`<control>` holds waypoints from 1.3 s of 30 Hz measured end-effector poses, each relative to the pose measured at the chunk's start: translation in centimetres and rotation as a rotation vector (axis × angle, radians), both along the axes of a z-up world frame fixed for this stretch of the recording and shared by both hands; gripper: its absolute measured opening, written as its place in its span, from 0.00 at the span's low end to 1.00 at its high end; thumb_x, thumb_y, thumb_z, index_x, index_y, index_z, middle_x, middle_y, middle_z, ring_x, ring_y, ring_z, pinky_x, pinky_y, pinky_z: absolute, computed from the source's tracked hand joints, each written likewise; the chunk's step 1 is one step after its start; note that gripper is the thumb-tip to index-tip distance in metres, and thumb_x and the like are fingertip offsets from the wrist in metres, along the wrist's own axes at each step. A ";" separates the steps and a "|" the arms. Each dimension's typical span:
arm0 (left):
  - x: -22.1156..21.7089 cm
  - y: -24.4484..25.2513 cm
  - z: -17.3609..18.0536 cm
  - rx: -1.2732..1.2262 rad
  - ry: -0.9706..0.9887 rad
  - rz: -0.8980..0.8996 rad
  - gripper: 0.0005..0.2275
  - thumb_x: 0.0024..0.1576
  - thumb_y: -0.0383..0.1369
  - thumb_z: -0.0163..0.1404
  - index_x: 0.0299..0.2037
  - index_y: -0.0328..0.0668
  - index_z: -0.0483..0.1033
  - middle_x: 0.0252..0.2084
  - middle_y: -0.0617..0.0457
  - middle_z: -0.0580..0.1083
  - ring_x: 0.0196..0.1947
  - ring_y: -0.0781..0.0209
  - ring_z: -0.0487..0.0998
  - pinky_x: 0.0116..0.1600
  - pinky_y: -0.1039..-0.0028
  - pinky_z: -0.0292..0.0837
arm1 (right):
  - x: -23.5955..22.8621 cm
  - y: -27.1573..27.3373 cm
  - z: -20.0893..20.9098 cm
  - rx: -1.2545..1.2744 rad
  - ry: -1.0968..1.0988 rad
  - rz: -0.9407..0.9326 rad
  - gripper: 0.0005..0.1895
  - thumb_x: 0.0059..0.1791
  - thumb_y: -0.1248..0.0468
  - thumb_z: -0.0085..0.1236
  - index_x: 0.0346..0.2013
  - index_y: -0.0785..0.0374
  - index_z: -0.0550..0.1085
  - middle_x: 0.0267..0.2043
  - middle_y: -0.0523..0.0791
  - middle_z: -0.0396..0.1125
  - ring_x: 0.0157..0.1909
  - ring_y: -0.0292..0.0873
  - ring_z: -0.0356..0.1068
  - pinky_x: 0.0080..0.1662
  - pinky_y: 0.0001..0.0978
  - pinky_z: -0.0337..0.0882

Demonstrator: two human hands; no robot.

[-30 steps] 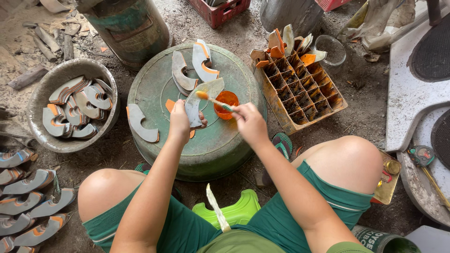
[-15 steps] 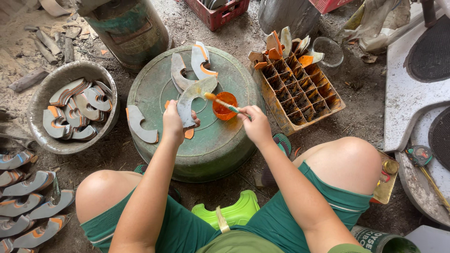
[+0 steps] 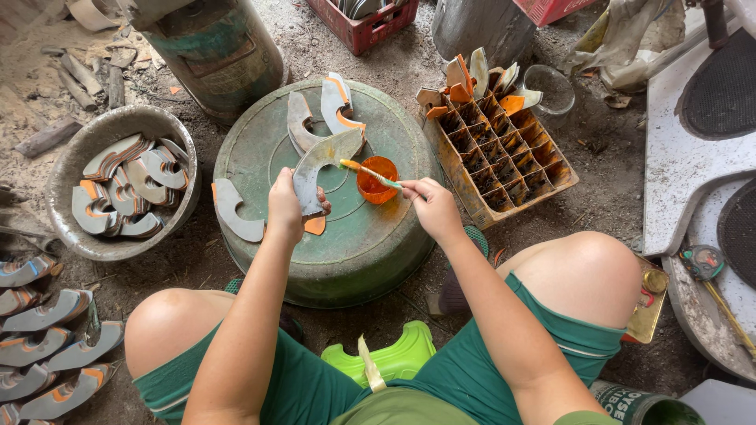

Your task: The person paints curved metal pieces orange using a small brush. They dip the brush into an orange container, apply paint to each piece, and place the finished items into a cardboard crate.

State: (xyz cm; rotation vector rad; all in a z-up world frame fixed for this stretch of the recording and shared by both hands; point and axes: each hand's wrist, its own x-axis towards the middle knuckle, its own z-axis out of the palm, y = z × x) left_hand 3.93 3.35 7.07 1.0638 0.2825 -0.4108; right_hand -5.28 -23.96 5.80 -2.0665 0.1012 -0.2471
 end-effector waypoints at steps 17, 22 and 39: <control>-0.7 -1.7 -1.2 0.058 0.018 -0.105 0.28 0.67 0.53 0.25 0.46 0.32 0.68 0.24 0.46 0.71 0.21 0.54 0.74 0.30 0.61 0.77 | 0.7 0.3 1.1 -0.110 0.060 -0.201 0.10 0.51 0.61 0.61 0.45 0.56 0.82 0.39 0.43 0.72 0.37 0.40 0.70 0.41 0.32 0.69; 0.1 -0.1 -1.0 0.135 0.088 -0.123 0.28 0.66 0.56 0.26 0.46 0.36 0.68 0.25 0.48 0.72 0.22 0.54 0.77 0.32 0.61 0.79 | 1.4 -2.9 1.3 -0.335 0.139 -0.142 0.10 0.51 0.59 0.61 0.46 0.53 0.82 0.36 0.44 0.70 0.38 0.45 0.71 0.40 0.39 0.69; -3.1 0.7 -4.1 1.419 -0.870 -0.413 0.25 0.49 0.49 0.62 0.50 0.39 0.75 0.49 0.47 0.73 0.53 0.44 0.70 0.56 0.49 0.66 | 7.1 -1.4 -0.2 -0.988 0.387 0.078 0.09 0.53 0.55 0.54 0.36 0.51 0.79 0.33 0.44 0.73 0.37 0.48 0.74 0.37 0.45 0.71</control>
